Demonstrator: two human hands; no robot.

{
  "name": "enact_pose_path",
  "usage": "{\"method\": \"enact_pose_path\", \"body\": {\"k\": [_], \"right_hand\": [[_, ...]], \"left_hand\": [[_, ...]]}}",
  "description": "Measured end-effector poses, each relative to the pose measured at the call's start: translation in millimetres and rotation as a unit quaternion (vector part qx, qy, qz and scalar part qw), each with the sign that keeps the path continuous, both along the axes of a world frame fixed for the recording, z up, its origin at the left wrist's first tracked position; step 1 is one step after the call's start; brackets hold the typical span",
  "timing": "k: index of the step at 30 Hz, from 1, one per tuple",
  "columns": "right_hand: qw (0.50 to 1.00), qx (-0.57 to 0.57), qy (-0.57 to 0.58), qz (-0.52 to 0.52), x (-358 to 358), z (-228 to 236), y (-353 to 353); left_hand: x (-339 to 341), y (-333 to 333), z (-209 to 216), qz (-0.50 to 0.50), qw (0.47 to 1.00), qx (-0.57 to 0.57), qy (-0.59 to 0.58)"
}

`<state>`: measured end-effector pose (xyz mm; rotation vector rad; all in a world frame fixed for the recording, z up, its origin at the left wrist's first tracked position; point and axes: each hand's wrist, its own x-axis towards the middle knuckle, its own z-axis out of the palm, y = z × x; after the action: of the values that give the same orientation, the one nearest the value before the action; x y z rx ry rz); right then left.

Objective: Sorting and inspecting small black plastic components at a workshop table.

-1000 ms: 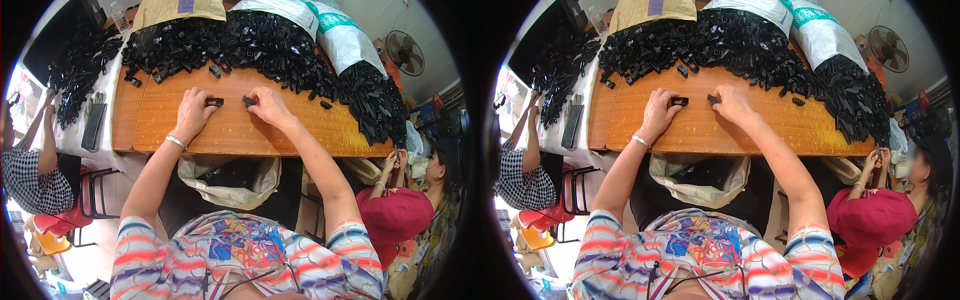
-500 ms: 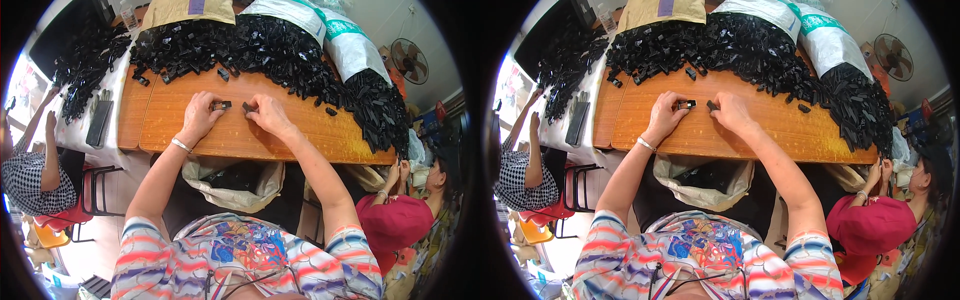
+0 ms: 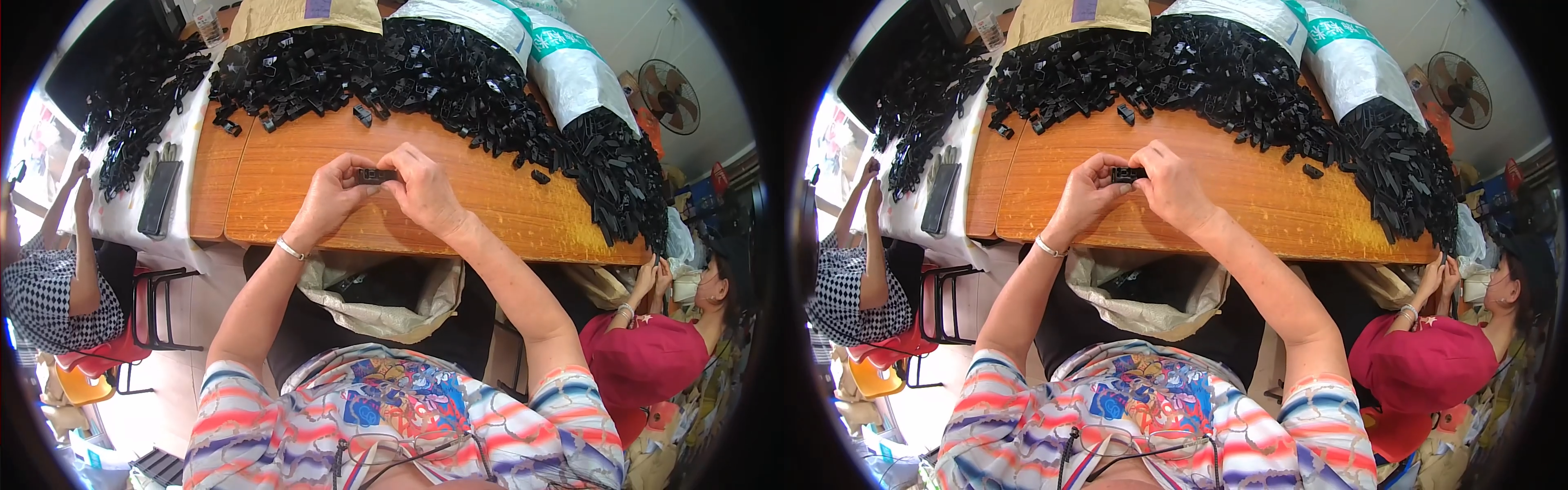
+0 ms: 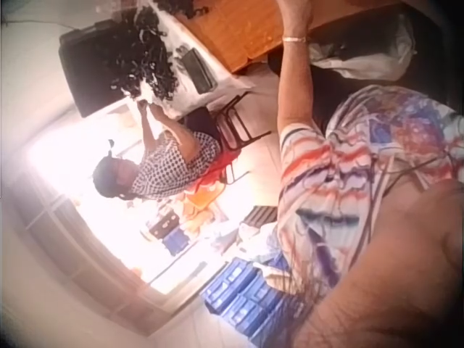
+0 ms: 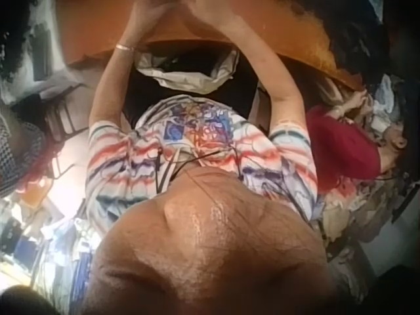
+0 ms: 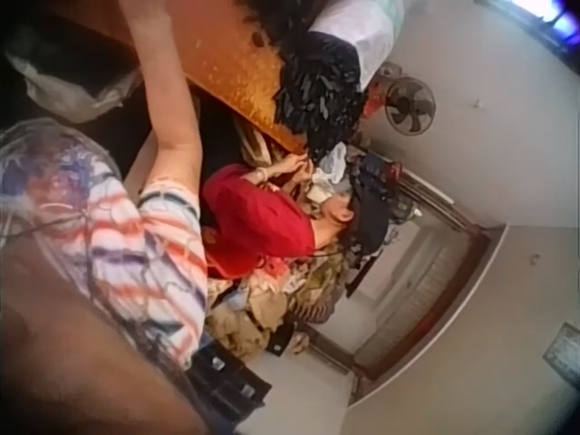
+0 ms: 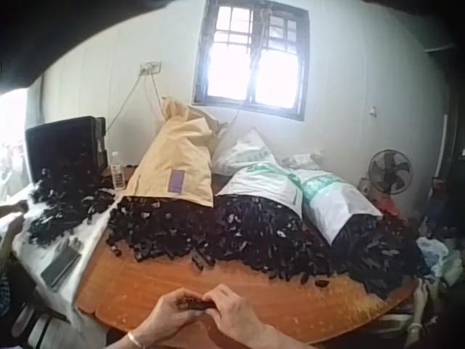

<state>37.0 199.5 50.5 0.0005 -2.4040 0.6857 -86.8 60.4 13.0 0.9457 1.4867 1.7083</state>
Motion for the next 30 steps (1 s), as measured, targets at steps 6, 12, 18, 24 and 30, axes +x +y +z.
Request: {"method": "enact_pose_path", "body": {"k": [6,12,18,24,30], "right_hand": [[0.995,-0.071,-0.072,-0.002,7,4,-5],[0.993,-0.046,-0.108,0.013,13,-5,3],[0.957,-0.239,-0.162,-0.022,19,-16,-5],[0.921,-0.274,-0.275,0.029,52,-11,-22],[0.916,-0.244,-0.317,0.027,76,-5,2]], "left_hand": [[8,-1,2,-0.025,0.999,-0.002,-0.032],[15,-3,8,-0.053,0.996,-0.03,-0.059],[22,-9,7,-0.034,0.997,-0.06,0.024],[46,-33,14,-0.07,0.992,-0.057,0.089],[26,-40,35,-0.053,0.961,-0.141,0.232]]}}
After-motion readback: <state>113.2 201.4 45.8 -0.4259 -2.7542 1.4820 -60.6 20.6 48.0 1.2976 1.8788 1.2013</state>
